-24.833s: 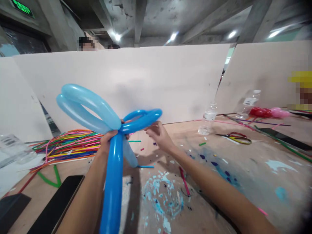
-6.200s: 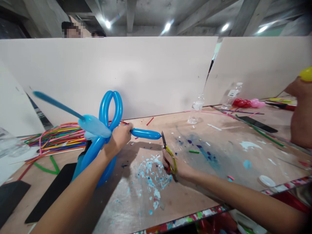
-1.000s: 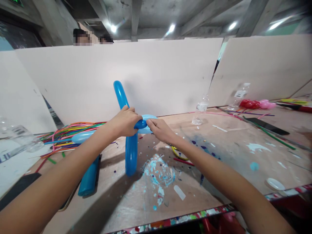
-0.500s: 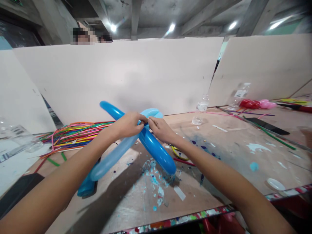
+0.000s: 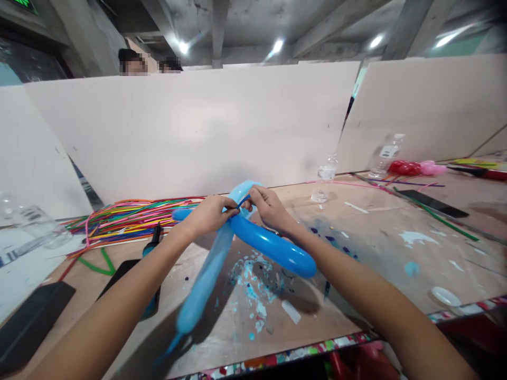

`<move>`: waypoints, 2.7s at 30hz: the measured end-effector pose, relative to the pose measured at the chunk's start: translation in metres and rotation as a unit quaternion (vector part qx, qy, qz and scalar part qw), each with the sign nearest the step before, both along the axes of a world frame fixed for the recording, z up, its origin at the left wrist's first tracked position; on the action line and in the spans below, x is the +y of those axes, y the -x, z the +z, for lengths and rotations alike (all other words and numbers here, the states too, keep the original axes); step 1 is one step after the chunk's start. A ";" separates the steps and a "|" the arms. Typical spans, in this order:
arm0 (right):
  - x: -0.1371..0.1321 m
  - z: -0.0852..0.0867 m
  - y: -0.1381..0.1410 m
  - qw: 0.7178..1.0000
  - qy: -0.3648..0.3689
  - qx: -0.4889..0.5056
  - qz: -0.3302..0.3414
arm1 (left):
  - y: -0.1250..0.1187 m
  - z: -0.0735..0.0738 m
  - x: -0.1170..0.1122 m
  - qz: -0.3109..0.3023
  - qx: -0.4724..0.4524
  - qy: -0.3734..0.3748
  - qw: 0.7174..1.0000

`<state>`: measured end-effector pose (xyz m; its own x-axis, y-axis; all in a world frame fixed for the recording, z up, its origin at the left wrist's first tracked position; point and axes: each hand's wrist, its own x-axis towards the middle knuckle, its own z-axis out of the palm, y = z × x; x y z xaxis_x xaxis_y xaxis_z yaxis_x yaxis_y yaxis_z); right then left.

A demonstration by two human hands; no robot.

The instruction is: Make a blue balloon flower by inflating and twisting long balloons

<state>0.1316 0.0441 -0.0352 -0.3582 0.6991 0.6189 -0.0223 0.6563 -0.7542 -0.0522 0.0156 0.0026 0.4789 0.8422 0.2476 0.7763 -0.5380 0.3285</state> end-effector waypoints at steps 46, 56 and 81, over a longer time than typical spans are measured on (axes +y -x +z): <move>-0.009 0.007 0.019 0.875 -0.316 -0.336 -0.145 | 0.012 -0.024 -0.011 0.045 -0.328 0.079 0.940; -0.015 0.022 0.009 0.901 -0.301 -0.247 -0.192 | 0.002 -0.007 -0.020 -0.017 -0.518 0.170 0.838; -0.008 0.024 0.025 0.892 -0.291 -0.279 -0.205 | -0.008 -0.026 -0.011 -0.007 -0.538 0.079 0.839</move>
<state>0.1071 0.0364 -0.0114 -0.5123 0.4595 0.7255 0.5806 0.8078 -0.1016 -0.0442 0.0048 -0.0232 0.0604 0.9009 0.4299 -0.0211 -0.4294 0.9029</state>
